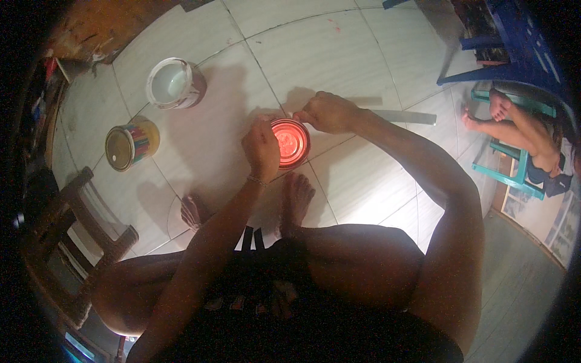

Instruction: The person opens a red paint can and stirs the contents with a metal tool. They then scoop white paint from a larger bucket into the red can and mix it. Finally, they scoop a clear liquid from a yellow can into the mixture and stir it again.

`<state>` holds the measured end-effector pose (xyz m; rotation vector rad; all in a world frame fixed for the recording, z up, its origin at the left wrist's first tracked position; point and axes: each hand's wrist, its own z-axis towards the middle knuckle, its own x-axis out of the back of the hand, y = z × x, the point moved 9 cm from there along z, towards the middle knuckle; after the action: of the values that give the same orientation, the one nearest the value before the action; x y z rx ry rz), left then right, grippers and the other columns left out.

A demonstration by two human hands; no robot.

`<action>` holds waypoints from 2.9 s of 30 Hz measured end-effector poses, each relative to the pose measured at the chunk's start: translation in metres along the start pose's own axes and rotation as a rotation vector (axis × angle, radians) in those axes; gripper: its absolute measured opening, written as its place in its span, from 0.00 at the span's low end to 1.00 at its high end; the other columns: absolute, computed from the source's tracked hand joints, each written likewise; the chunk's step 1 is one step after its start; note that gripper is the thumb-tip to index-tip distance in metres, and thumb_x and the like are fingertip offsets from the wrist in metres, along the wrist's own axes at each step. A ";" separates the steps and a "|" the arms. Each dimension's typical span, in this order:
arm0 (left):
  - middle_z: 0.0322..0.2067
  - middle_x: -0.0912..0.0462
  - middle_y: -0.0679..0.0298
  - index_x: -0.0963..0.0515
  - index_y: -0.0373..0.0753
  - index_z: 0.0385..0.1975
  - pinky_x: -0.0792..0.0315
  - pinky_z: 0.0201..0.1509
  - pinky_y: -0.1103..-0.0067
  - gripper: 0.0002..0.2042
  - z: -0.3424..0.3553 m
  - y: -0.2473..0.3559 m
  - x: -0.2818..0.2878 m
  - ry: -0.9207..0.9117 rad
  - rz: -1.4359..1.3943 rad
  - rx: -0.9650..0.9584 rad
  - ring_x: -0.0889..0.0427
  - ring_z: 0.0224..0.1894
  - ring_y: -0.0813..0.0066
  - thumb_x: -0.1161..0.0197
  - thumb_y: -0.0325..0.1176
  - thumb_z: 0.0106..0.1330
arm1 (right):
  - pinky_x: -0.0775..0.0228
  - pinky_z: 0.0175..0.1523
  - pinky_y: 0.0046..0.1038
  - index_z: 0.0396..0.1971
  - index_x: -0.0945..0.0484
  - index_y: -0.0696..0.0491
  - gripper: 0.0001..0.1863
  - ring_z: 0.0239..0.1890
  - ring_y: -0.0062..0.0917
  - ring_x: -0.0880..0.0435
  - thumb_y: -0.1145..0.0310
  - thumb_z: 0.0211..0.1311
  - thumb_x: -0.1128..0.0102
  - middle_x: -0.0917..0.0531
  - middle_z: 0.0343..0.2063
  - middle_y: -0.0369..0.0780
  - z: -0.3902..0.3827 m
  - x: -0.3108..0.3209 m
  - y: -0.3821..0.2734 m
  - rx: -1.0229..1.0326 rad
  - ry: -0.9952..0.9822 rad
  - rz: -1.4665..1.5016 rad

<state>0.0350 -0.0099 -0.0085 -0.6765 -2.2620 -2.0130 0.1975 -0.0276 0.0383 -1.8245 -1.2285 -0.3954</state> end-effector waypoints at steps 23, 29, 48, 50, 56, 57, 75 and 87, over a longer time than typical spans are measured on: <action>0.20 0.22 0.49 0.19 0.34 0.33 0.29 0.30 0.63 0.15 0.004 0.012 0.002 -0.082 0.047 -0.121 0.22 0.21 0.51 0.46 0.36 0.80 | 0.54 0.14 0.21 0.14 0.31 0.50 0.36 0.08 0.13 0.41 0.35 0.72 0.41 0.36 0.07 0.30 -0.006 -0.084 0.054 -0.231 -0.348 1.142; 0.20 0.22 0.50 0.19 0.35 0.33 0.28 0.31 0.63 0.15 0.005 0.015 0.006 -0.070 0.012 -0.143 0.21 0.21 0.52 0.47 0.36 0.80 | 0.55 0.13 0.22 0.14 0.31 0.49 0.35 0.07 0.14 0.42 0.35 0.72 0.42 0.37 0.06 0.30 -0.008 -0.098 0.052 -0.289 -0.357 1.279; 0.21 0.23 0.45 0.24 0.30 0.26 0.29 0.31 0.60 0.17 0.018 0.014 -0.025 -0.389 0.054 -0.278 0.23 0.23 0.45 0.41 0.36 0.76 | 0.55 0.10 0.19 0.19 0.33 0.47 0.32 0.06 0.11 0.45 0.39 0.79 0.48 0.38 0.08 0.28 -0.080 -0.117 0.056 -0.388 -0.366 1.609; 0.23 0.20 0.46 0.20 0.31 0.30 0.26 0.33 0.62 0.15 0.018 0.006 -0.026 -0.429 0.110 -0.239 0.19 0.24 0.48 0.40 0.36 0.75 | 0.46 0.14 0.21 0.20 0.29 0.50 0.30 0.08 0.14 0.39 0.44 0.80 0.47 0.33 0.10 0.31 -0.086 -0.099 0.071 -0.488 -0.176 1.487; 0.37 0.11 0.54 0.17 0.33 0.52 0.21 0.44 0.72 0.13 0.010 0.002 0.010 -0.225 0.015 -0.143 0.14 0.35 0.68 0.40 0.33 0.75 | 0.33 0.24 0.26 0.26 0.24 0.56 0.25 0.17 0.18 0.27 0.53 0.83 0.49 0.25 0.15 0.34 -0.073 -0.064 0.041 -0.372 0.135 0.869; 0.41 0.11 0.54 0.18 0.32 0.53 0.22 0.49 0.72 0.15 0.004 -0.002 0.011 -0.214 -0.017 -0.067 0.14 0.41 0.67 0.42 0.35 0.77 | 0.33 0.24 0.27 0.27 0.24 0.57 0.24 0.17 0.18 0.26 0.54 0.83 0.49 0.25 0.15 0.34 -0.070 -0.060 0.034 -0.315 0.151 0.767; 0.38 0.11 0.55 0.15 0.34 0.44 0.20 0.44 0.71 0.12 -0.013 -0.011 0.005 -0.089 -0.050 -0.008 0.11 0.38 0.66 0.41 0.35 0.79 | 0.23 0.40 0.44 0.33 0.18 0.61 0.26 0.30 0.47 0.15 0.53 0.82 0.51 0.17 0.23 0.52 -0.025 -0.031 0.013 -0.129 0.065 0.247; 0.39 0.11 0.55 0.16 0.35 0.43 0.19 0.43 0.71 0.09 -0.011 -0.006 0.000 -0.196 -0.049 0.008 0.11 0.36 0.63 0.39 0.34 0.77 | 0.53 0.14 0.22 0.17 0.33 0.48 0.33 0.09 0.12 0.41 0.38 0.76 0.45 0.35 0.10 0.29 -0.030 -0.088 0.045 -0.370 -0.391 1.143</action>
<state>0.0303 -0.0210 -0.0128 -0.8617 -2.4129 -2.0405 0.2015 -0.1090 -0.0251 -2.6564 -0.1641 0.4267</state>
